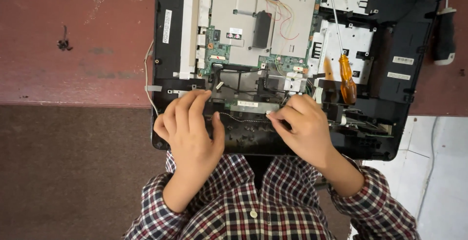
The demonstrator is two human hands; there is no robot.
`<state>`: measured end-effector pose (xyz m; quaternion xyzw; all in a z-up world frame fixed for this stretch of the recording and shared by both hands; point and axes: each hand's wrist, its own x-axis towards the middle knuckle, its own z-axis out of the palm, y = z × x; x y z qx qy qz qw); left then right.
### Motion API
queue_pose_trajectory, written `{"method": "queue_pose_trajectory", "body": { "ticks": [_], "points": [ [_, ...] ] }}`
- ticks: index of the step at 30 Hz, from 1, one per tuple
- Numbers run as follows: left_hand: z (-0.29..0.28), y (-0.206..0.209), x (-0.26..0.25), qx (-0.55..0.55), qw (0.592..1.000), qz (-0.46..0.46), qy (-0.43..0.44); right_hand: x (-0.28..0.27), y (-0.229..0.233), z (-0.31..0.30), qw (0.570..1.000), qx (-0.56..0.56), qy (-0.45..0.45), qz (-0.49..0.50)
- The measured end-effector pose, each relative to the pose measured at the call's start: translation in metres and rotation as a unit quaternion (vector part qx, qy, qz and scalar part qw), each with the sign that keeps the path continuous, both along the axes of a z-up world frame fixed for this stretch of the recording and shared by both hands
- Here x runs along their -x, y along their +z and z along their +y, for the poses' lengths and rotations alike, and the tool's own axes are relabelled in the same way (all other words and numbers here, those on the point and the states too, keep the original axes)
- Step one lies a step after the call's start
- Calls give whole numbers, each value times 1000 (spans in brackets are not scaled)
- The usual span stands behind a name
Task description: The person uses a screwdriver to remove screws from the back of a disassembled laptop, then places a white plastic cover over the motherboard and secures it with screws. They also handle a small black component near the bottom of the chassis.
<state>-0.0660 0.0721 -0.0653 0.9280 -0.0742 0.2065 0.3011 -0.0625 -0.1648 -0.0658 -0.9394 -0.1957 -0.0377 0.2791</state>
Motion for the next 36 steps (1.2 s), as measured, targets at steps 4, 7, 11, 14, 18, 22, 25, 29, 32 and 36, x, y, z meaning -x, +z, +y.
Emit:
{"method": "queue_pose_trajectory", "body": {
  "ticks": [4,7,11,14,18,22,25,29,32,36],
  "points": [
    [0,-1,0,-32,999,16,-6,0,-2,0,999,-19,-30,21],
    [-2,1,-1,-45,999,25,-7,0,-3,0,999,-9,-46,25],
    [-3,0,1,-63,997,36,-8,-2,7,1,998,27,-18,44],
    [-5,2,1,-77,995,61,-12,-9,24,-5,993,91,50,57],
    [-8,10,-2,-86,994,71,-12,-32,66,8,993,106,49,-11],
    [-7,2,1,-114,991,69,6,-69,64,47,990,48,131,32],
    [-7,-3,4,-95,994,52,11,-91,42,65,981,13,171,92],
    [-3,-7,7,-81,993,81,30,-102,9,57,971,-89,189,114],
    [-6,-8,4,-60,995,71,23,-98,35,55,963,-90,196,163],
    [-6,-7,5,-90,995,48,-5,-86,17,46,963,-72,203,162]
  ]
}}
